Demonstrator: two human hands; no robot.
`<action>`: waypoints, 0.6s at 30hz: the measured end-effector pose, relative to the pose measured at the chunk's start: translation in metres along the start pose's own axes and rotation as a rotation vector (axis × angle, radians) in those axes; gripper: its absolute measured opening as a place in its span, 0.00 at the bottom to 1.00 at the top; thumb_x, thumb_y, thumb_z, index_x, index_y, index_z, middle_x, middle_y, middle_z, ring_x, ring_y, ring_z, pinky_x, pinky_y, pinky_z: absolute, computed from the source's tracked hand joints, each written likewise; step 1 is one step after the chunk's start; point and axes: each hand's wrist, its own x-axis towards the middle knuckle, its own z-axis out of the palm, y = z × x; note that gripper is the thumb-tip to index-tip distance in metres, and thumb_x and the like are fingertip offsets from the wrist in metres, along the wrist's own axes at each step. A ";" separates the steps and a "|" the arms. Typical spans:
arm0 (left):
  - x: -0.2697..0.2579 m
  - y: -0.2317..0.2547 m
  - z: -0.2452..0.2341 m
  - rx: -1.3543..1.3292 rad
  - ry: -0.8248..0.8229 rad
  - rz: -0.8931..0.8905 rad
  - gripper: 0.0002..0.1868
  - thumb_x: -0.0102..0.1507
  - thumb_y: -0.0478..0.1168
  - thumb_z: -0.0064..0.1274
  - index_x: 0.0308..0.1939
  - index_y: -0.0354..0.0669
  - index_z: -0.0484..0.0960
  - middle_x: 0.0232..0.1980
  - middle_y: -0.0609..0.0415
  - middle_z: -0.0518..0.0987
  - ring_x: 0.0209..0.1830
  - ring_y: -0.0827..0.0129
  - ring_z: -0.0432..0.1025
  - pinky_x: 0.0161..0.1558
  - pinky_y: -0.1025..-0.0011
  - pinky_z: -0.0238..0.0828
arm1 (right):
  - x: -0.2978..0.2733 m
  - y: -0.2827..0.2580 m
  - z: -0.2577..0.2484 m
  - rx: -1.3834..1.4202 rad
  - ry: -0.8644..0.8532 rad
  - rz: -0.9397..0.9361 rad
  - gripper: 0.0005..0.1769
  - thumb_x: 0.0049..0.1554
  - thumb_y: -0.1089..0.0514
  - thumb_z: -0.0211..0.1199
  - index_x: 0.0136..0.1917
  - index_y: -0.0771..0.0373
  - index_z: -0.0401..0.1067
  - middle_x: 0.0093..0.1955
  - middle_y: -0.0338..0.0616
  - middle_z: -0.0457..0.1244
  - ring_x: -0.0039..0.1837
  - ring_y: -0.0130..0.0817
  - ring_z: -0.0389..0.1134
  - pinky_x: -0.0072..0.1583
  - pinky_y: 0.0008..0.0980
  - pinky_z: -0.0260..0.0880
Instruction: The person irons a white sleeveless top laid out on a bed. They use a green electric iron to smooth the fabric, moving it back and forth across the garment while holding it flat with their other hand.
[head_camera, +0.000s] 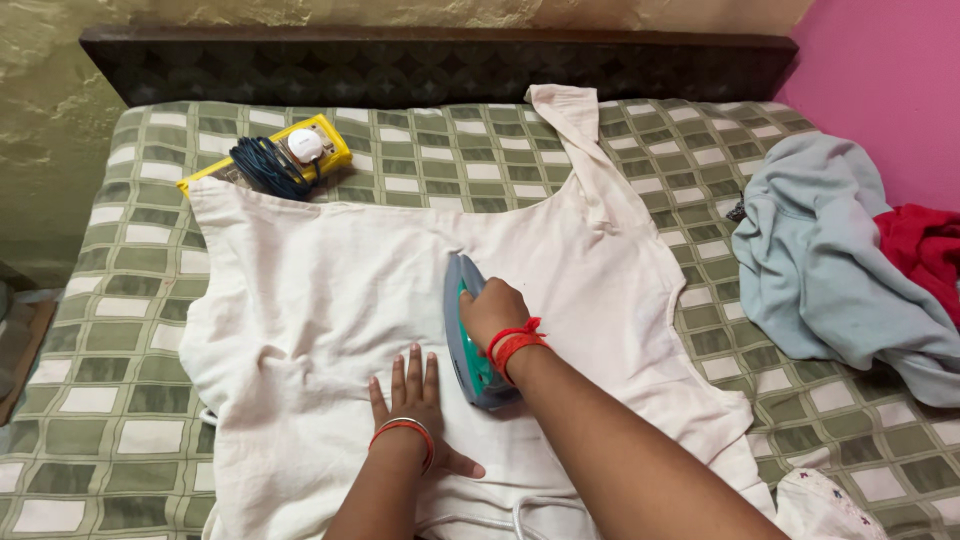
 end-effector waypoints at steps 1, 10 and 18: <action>-0.001 0.000 0.000 0.001 0.001 -0.004 0.95 0.34 0.80 0.70 0.80 0.44 0.17 0.84 0.46 0.16 0.84 0.53 0.13 0.77 0.41 0.16 | -0.001 0.001 -0.002 -0.026 -0.002 -0.009 0.22 0.60 0.47 0.59 0.50 0.71 0.72 0.38 0.55 0.70 0.31 0.46 0.73 0.38 0.42 0.76; -0.006 0.003 0.000 0.023 0.013 -0.023 0.93 0.36 0.81 0.69 0.79 0.46 0.15 0.84 0.49 0.15 0.84 0.57 0.12 0.78 0.43 0.15 | -0.028 0.080 -0.062 -0.025 0.019 -0.048 0.23 0.59 0.46 0.60 0.49 0.71 0.73 0.34 0.56 0.70 0.29 0.45 0.71 0.35 0.42 0.72; -0.010 0.007 -0.003 0.006 0.044 -0.038 0.93 0.36 0.77 0.72 0.81 0.46 0.19 0.85 0.49 0.19 0.85 0.57 0.17 0.79 0.45 0.20 | -0.033 0.171 -0.134 0.025 0.176 0.122 0.24 0.58 0.45 0.61 0.50 0.72 0.74 0.36 0.56 0.70 0.28 0.44 0.71 0.33 0.42 0.72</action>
